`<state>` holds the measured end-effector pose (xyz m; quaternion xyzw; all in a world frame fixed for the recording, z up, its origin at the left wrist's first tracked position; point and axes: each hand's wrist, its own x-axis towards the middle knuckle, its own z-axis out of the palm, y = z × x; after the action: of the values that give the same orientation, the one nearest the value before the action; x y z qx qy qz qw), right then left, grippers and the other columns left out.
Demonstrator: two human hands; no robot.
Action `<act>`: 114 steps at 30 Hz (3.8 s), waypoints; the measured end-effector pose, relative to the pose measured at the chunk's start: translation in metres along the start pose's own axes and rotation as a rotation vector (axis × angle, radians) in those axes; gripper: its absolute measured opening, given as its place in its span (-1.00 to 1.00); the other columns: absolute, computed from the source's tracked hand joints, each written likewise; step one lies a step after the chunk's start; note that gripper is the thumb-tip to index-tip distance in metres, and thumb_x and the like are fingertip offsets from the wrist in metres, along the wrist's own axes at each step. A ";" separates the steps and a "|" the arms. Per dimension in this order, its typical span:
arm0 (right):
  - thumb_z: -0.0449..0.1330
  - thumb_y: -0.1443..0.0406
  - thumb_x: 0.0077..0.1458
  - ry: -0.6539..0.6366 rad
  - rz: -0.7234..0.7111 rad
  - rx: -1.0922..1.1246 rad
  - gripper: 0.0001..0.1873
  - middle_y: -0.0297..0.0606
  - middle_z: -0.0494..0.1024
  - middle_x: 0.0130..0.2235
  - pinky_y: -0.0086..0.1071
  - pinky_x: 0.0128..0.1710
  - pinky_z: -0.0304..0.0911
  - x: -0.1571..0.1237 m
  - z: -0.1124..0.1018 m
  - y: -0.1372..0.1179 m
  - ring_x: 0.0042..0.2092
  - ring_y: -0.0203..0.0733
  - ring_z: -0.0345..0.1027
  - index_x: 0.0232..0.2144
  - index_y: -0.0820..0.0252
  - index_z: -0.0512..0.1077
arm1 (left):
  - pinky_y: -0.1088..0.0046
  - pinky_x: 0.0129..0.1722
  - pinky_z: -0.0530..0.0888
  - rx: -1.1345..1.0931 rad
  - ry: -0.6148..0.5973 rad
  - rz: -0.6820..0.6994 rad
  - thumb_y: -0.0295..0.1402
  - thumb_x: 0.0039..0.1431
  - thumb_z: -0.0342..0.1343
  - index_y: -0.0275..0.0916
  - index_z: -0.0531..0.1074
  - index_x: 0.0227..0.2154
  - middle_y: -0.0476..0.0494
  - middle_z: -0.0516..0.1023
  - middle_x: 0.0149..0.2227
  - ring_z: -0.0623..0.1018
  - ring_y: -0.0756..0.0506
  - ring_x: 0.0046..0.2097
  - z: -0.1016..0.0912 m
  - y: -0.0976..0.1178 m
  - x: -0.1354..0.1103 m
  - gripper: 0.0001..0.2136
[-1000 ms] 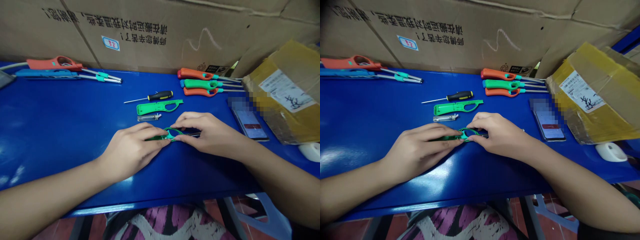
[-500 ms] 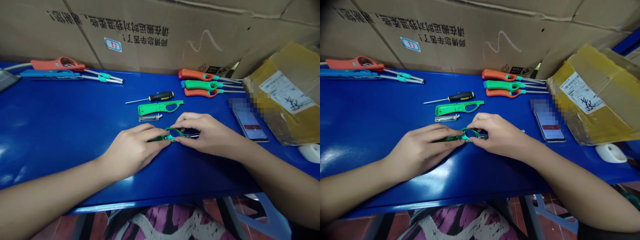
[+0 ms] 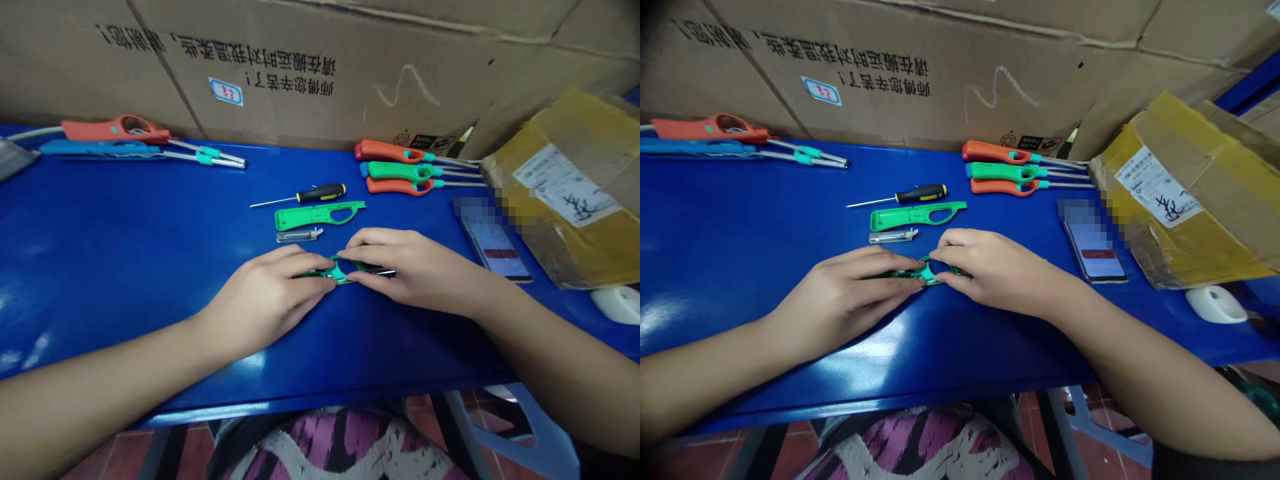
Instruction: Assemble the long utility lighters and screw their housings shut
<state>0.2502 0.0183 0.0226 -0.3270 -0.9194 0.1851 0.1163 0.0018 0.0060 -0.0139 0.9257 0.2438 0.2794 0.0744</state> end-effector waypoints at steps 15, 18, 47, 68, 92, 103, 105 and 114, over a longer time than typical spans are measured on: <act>0.22 0.29 0.26 -0.016 0.048 0.062 -0.70 -0.17 0.54 -0.06 -0.32 -0.05 0.34 -0.002 -0.001 0.001 -0.07 -0.17 0.46 0.00 0.27 0.52 | 0.39 -0.13 0.61 -0.055 0.002 -0.038 -0.39 0.29 0.20 -0.25 0.61 -0.23 -0.11 0.65 -0.16 0.65 -0.08 -0.16 -0.003 -0.001 0.000 -0.90; 0.22 0.28 0.26 -0.024 0.054 0.066 -0.69 -0.17 0.53 -0.05 -0.33 -0.05 0.33 -0.003 -0.001 0.001 -0.06 -0.17 0.45 0.02 0.27 0.51 | 0.46 -0.12 0.59 -0.074 0.026 -0.067 -0.39 0.26 0.23 -0.26 0.59 -0.29 -0.07 0.64 -0.20 0.65 -0.04 -0.19 -0.002 -0.001 0.001 -0.93; 0.24 0.28 0.22 0.108 0.197 0.243 -0.79 -0.23 0.53 -0.14 -0.32 -0.11 0.32 0.004 0.003 -0.003 -0.14 -0.22 0.42 -0.10 0.20 0.54 | 0.45 -0.01 0.53 -0.321 -0.054 -0.135 -0.41 0.24 0.25 -0.26 0.54 -0.14 -0.09 0.64 -0.15 0.62 -0.04 -0.10 -0.004 -0.003 0.008 -0.85; 0.22 0.25 0.24 0.022 0.206 0.144 -0.80 -0.23 0.47 -0.09 -0.29 -0.09 0.26 0.005 0.009 -0.004 -0.06 -0.15 0.36 -0.09 0.13 0.43 | 0.31 -0.03 0.48 -0.094 0.054 -0.218 -0.22 0.23 0.25 -0.22 0.54 -0.06 -0.12 0.64 -0.12 0.56 -0.13 -0.09 -0.019 -0.012 0.013 -0.73; 0.18 0.36 0.25 0.061 0.039 -0.013 -0.94 -0.21 0.44 -0.17 -0.26 -0.14 0.27 0.002 0.015 -0.010 -0.15 -0.16 0.34 -0.24 0.17 0.46 | 0.31 -0.10 0.48 0.067 -0.022 -0.273 -0.35 0.32 0.15 -0.19 0.60 -0.15 -0.14 0.56 -0.18 0.51 -0.11 -0.15 -0.019 -0.043 0.012 -0.85; 0.18 0.35 0.26 0.074 0.059 -0.012 -0.95 -0.21 0.46 -0.18 -0.25 -0.14 0.27 0.002 0.016 -0.006 -0.13 -0.15 0.36 -0.25 0.17 0.45 | 0.24 -0.05 0.49 0.019 -0.085 -0.342 -0.32 0.31 0.16 -0.24 0.56 -0.15 -0.16 0.58 -0.14 0.53 -0.16 -0.08 -0.017 -0.044 0.010 -0.85; 0.18 0.35 0.25 0.074 0.067 0.010 -0.95 -0.22 0.46 -0.19 -0.26 -0.14 0.26 0.002 0.016 -0.006 -0.13 -0.15 0.36 -0.25 0.18 0.45 | 0.23 -0.06 0.48 0.032 -0.085 -0.350 -0.32 0.33 0.13 -0.27 0.54 -0.15 -0.18 0.58 -0.14 0.52 -0.18 -0.08 -0.019 -0.044 0.011 -0.84; 0.20 0.37 0.21 0.105 0.151 0.236 -0.95 -0.30 0.45 -0.27 -0.33 -0.22 0.24 0.006 0.015 -0.006 -0.24 -0.26 0.34 -0.33 0.17 0.45 | 0.37 -0.13 0.49 0.011 -0.003 -0.276 -0.36 0.38 0.06 -0.30 0.48 -0.11 -0.15 0.61 -0.17 0.57 -0.11 -0.13 -0.029 -0.016 0.013 -0.84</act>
<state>0.2372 0.0142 0.0118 -0.3883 -0.8567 0.2828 0.1876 -0.0110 0.0270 0.0118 0.8841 0.3703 0.2640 0.1075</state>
